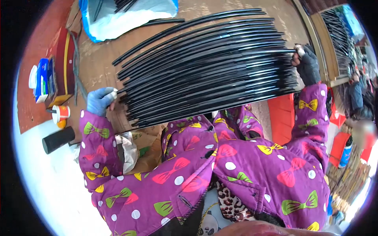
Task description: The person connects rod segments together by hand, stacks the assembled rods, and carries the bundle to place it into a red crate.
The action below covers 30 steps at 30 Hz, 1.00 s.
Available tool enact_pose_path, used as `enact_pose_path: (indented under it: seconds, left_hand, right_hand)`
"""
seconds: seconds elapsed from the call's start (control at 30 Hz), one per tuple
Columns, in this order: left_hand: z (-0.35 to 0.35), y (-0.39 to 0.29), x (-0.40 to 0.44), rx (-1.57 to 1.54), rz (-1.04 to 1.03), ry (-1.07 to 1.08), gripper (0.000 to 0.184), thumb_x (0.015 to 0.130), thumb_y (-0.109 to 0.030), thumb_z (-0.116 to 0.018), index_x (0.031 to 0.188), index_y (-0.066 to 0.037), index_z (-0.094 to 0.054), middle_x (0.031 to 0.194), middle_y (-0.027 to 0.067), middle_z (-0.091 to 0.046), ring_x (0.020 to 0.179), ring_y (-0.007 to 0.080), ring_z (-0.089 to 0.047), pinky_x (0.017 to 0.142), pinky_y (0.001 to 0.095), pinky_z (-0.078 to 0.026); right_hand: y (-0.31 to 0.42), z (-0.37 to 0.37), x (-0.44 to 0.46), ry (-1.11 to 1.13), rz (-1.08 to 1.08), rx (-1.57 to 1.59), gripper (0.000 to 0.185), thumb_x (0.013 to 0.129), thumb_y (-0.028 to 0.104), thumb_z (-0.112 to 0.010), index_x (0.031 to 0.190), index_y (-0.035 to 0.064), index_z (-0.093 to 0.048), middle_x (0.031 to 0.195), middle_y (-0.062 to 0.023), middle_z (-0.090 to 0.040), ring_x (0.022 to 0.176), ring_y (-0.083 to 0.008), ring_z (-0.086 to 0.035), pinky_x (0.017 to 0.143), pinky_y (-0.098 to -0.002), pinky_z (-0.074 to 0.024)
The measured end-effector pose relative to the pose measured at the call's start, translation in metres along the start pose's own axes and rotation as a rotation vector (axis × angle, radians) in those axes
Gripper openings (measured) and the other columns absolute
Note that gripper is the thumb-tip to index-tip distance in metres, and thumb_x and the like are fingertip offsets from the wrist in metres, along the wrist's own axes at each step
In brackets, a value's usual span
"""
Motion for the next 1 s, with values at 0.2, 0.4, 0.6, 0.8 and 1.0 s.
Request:
enact_pose_path:
  seconds: [0.2, 0.4, 0.6, 0.8, 1.0]
  left_hand:
    - [-0.009, -0.014, 0.003, 0.135, 0.037, -0.044, 0.016, 0.073, -0.012, -0.067, 0.084, 0.0, -0.065, 0.064, 0.003, -0.058, 0.047, 0.0093, -0.05, 0.044, 0.022, -0.039]
    - [-0.038, -0.064, 0.028, 0.654, -0.593, -0.334, 0.014, 0.073, -0.02, -0.065, 0.079, -0.007, -0.066, 0.077, 0.0071, -0.061, 0.067, 0.0201, -0.058, 0.063, 0.0286, -0.045]
    - [-0.076, -0.12, 0.093, 0.983, -0.738, -0.306, 0.028, 0.077, -0.015, -0.057, 0.106, -0.012, -0.057, 0.115, 0.0114, -0.05, 0.103, 0.0277, -0.049, 0.091, 0.0334, -0.038]
    - [-0.085, -0.143, 0.104, 1.135, -0.669, -0.237, 0.034, 0.074, -0.017, -0.06, 0.108, -0.012, -0.055, 0.113, 0.0112, -0.05, 0.106, 0.0277, -0.045, 0.092, 0.0356, -0.037]
    - [-0.088, -0.138, 0.088, 1.024, -0.814, -0.119, 0.024, 0.071, -0.012, -0.061, 0.094, -0.007, -0.055, 0.093, 0.0099, -0.054, 0.091, 0.0279, -0.05, 0.081, 0.037, -0.04]
  right_hand:
    - [0.009, -0.002, -0.008, -0.256, -0.084, -0.277, 0.015, 0.083, 0.016, -0.054, 0.089, 0.0017, -0.056, 0.065, -0.0033, -0.052, 0.05, -0.0092, -0.045, 0.044, -0.0214, -0.0378]
    - [0.025, -0.002, -0.004, -0.45, 0.344, -1.193, 0.014, 0.079, 0.019, -0.057, 0.084, 0.0066, -0.056, 0.065, -0.0109, -0.056, 0.057, -0.0216, -0.054, 0.054, -0.0343, -0.0426]
    - [0.067, -0.072, 0.03, -0.408, 0.324, -1.485, 0.018, 0.08, 0.023, -0.05, 0.092, 0.0098, -0.053, 0.086, -0.0168, -0.06, 0.086, -0.0344, -0.057, 0.069, -0.0422, -0.044]
    - [0.085, -0.073, 0.126, -0.275, 0.519, -1.72, 0.025, 0.078, 0.015, -0.051, 0.103, 0.0083, -0.052, 0.094, -0.0161, -0.058, 0.087, -0.0346, -0.056, 0.072, -0.0413, -0.0442]
    - [0.117, -0.106, 0.169, -0.394, 0.255, -1.993, 0.034, 0.076, 0.025, -0.051, 0.108, 0.0145, -0.054, 0.11, -0.0144, -0.053, 0.105, -0.0294, -0.049, 0.084, -0.0413, -0.0406]
Point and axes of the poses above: each hand's wrist, its own x-axis towards the middle knuckle, its own z-axis out of the back of the hand, y = z × x, the point moved 1 cm from there along x, towards the middle knuckle
